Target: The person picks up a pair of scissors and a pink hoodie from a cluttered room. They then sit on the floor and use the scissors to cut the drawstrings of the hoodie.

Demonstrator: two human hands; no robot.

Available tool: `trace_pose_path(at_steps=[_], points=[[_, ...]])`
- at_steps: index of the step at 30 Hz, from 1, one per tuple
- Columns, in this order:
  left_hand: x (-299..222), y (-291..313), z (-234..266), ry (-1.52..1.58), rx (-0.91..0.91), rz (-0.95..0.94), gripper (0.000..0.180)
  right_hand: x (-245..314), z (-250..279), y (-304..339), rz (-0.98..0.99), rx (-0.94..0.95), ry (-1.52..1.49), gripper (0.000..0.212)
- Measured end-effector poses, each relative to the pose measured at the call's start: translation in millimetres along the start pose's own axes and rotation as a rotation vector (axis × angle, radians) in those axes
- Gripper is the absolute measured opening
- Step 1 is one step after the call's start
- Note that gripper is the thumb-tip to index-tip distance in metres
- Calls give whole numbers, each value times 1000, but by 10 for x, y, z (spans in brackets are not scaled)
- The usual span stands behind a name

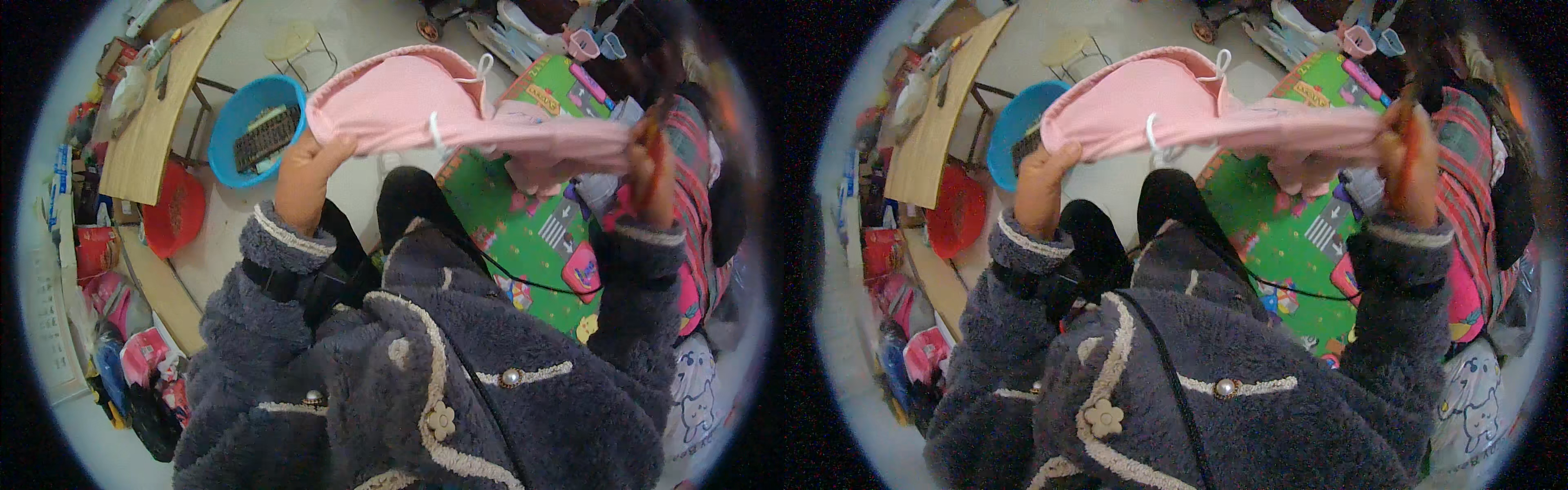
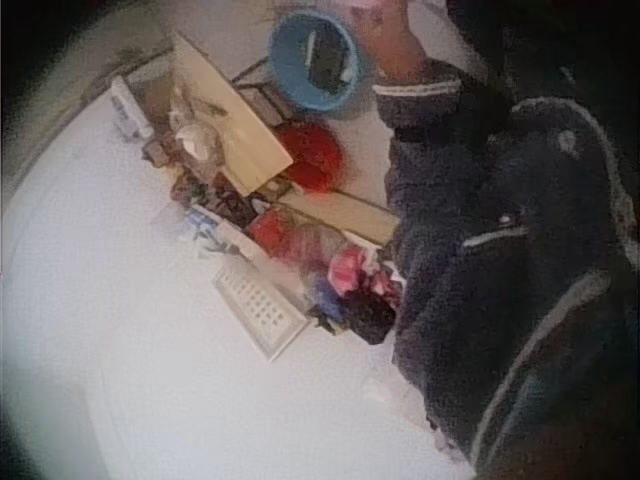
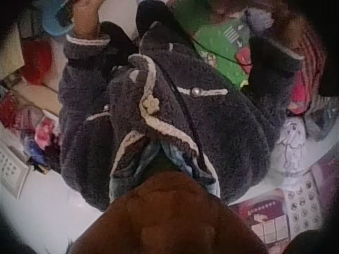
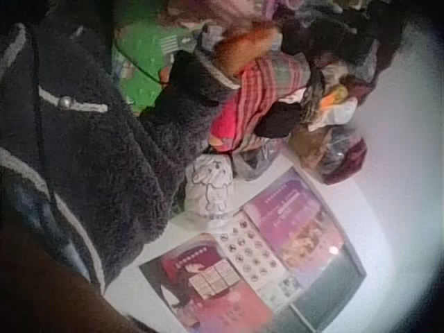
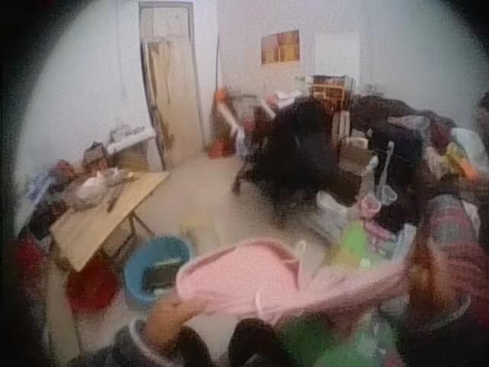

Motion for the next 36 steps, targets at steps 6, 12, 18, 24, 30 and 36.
trace_pose_path(at_steps=[6, 12, 18, 24, 30, 36], points=[[1413, 785, 525, -394, 167, 729, 24, -1630, -605, 1389, -392, 237, 462, 22], [1642, 927, 689, -898, 645, 789, 37, -2107, -604, 2124, -743, 427, 406, 30], [1796, -30, 613, -894, 381, 270, 39, -2153, -483, 1837, -661, 411, 550, 40], [2534, 119, 431, -138, 90, 995, 54, -2019, -624, 1334, -505, 322, 519, 40], [2751, 16, 539, -270, -1, 806, 50, -2082, -1211, 805, -445, 485, 454, 33], [2304, -195, 587, -46, 93, 727, 38, -2188, -1801, 462, -506, 588, 465, 36]])
Point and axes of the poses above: each hand's wrist, its own y-axis away from the middle knuckle, its own z-axis out of the back of the hand, x = y × z, the point moved 5 cm from there along -y, towards the middle knuckle, and after that the axes turned 5 degrees about -y, right-handed, at the moved point
